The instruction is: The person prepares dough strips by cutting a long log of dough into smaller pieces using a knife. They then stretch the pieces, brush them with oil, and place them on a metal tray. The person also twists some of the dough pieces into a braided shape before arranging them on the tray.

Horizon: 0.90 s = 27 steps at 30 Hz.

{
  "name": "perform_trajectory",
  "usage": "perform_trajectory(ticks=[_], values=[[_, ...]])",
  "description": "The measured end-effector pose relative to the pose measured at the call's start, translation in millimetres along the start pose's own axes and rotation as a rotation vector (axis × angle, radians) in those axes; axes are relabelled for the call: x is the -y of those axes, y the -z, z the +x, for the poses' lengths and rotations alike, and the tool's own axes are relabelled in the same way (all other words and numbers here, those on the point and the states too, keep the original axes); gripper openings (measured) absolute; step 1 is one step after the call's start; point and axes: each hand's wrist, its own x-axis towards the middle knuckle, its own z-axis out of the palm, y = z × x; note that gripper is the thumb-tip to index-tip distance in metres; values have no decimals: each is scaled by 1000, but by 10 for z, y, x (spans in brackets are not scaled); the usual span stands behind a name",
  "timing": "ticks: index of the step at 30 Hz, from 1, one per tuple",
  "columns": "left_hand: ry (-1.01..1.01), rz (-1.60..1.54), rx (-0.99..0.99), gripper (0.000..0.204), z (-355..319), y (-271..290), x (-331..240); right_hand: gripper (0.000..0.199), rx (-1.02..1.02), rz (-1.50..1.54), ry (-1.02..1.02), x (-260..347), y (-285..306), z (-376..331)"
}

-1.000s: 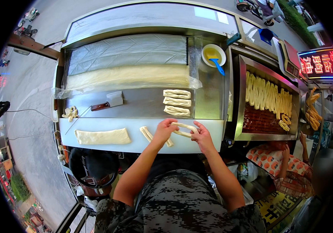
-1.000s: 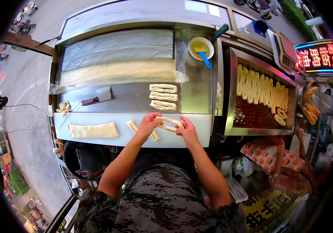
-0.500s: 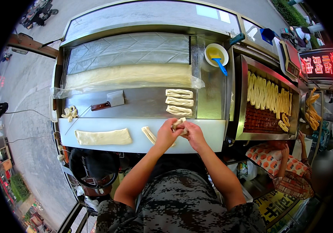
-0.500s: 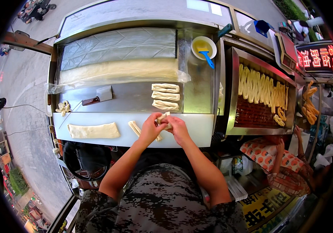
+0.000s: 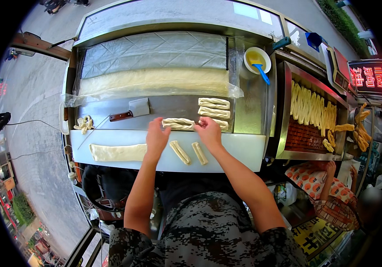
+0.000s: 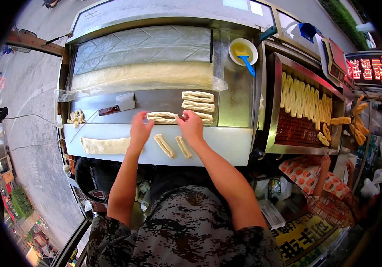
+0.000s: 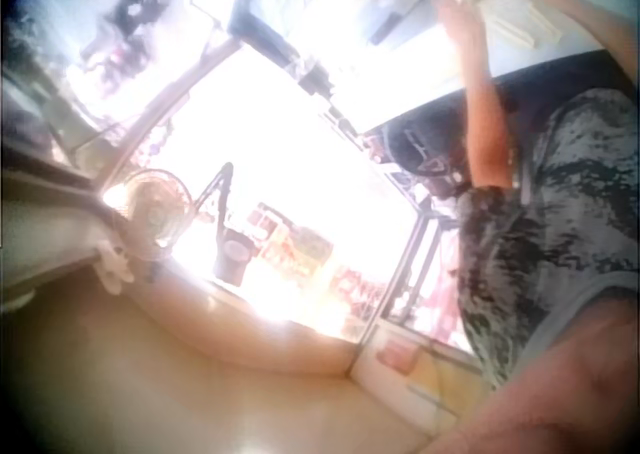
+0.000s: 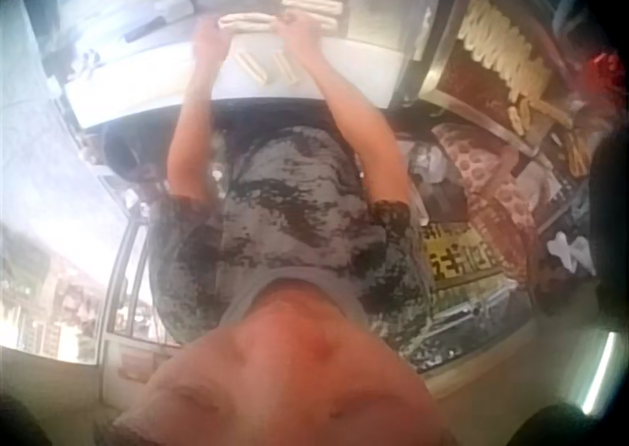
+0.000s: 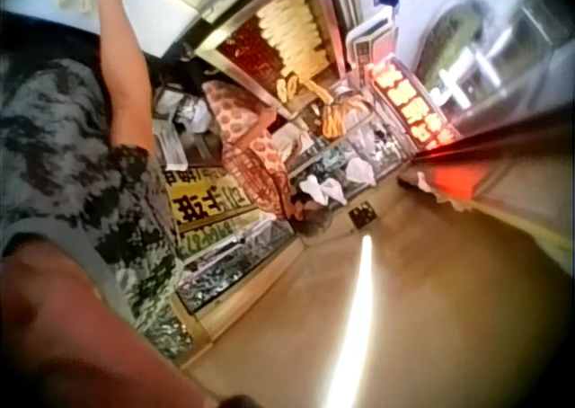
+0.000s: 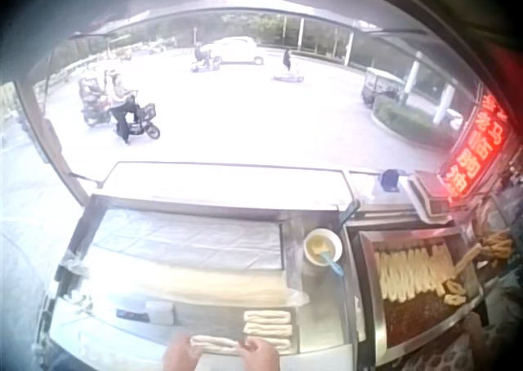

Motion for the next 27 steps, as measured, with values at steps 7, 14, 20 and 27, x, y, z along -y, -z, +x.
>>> perform_trajectory(ticks=[7, 14, 20, 27], values=[[-402, 254, 353, 24, -435, -443, -515, 22, 207, -43, -82, -532, 494, -572], [27, -241, 851, 16, -494, -402, -650, 31, 529, 104, -121, -641, 683, -920], [520, -1242, 757, 39, -578, -300, -787, 26, 535, 616, -411, -576, 778, -884], [16, -592, 760, 39, -492, -417, -853, 25, 301, 1051, -522, -532, 786, -774]])
